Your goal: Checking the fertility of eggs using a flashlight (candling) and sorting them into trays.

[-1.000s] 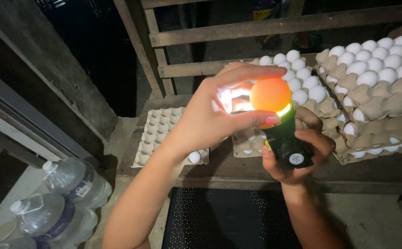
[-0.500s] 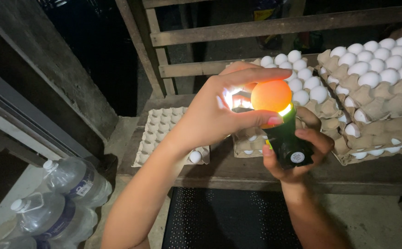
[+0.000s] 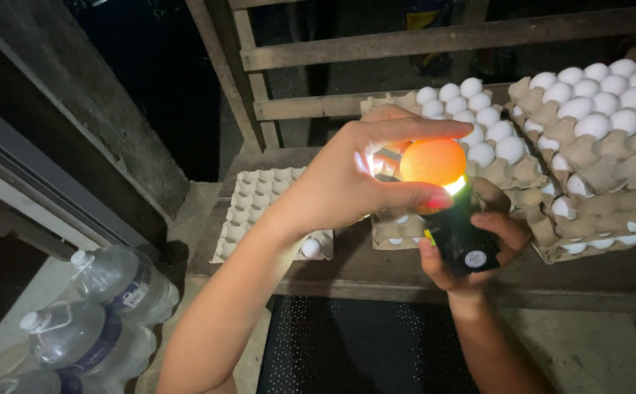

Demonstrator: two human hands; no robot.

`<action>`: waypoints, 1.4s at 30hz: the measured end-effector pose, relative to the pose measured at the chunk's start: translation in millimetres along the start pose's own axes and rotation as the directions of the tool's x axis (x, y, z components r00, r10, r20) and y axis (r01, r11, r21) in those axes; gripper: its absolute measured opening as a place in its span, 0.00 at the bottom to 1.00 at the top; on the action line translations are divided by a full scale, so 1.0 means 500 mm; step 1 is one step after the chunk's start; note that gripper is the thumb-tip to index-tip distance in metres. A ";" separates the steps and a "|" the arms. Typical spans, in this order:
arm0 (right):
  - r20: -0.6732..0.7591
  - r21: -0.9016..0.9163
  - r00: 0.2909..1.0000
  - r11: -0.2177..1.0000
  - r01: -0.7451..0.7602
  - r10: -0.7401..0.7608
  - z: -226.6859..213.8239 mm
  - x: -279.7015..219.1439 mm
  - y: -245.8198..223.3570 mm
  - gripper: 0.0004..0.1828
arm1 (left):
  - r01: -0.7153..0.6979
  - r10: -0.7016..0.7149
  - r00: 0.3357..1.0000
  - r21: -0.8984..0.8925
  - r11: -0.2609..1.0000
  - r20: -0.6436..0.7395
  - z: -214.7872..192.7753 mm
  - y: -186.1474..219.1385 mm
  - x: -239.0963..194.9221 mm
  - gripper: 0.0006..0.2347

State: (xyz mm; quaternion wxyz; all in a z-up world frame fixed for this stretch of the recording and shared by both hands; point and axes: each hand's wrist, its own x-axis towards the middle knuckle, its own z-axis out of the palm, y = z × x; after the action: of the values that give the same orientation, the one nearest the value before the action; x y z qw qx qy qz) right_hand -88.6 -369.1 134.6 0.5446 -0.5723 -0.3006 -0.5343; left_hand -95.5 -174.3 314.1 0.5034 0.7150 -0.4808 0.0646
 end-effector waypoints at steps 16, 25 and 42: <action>0.036 0.100 0.999 0.994 -0.041 0.037 0.006 -0.020 0.024 0.35 | 0.094 -0.094 0.996 -0.016 0.995 -0.004 -0.012 -0.030 -0.008 0.23; 0.209 0.149 0.967 0.973 -0.177 0.144 0.037 -0.012 0.007 0.34 | 0.291 -0.315 0.941 -0.179 0.940 -0.125 -0.031 -0.092 -0.050 0.22; 0.443 0.370 0.691 0.585 -0.721 0.572 0.090 -0.146 0.082 0.28 | 0.601 -0.536 0.669 -0.050 0.798 -0.515 -0.108 -0.517 -0.452 0.19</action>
State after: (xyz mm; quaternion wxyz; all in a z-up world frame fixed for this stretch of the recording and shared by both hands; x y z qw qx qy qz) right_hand -56.1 -318.3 60.9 0.7872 -0.5419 -0.2735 -0.1091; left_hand 0.3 16.8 40.1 0.5602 0.8159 -0.0799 0.1186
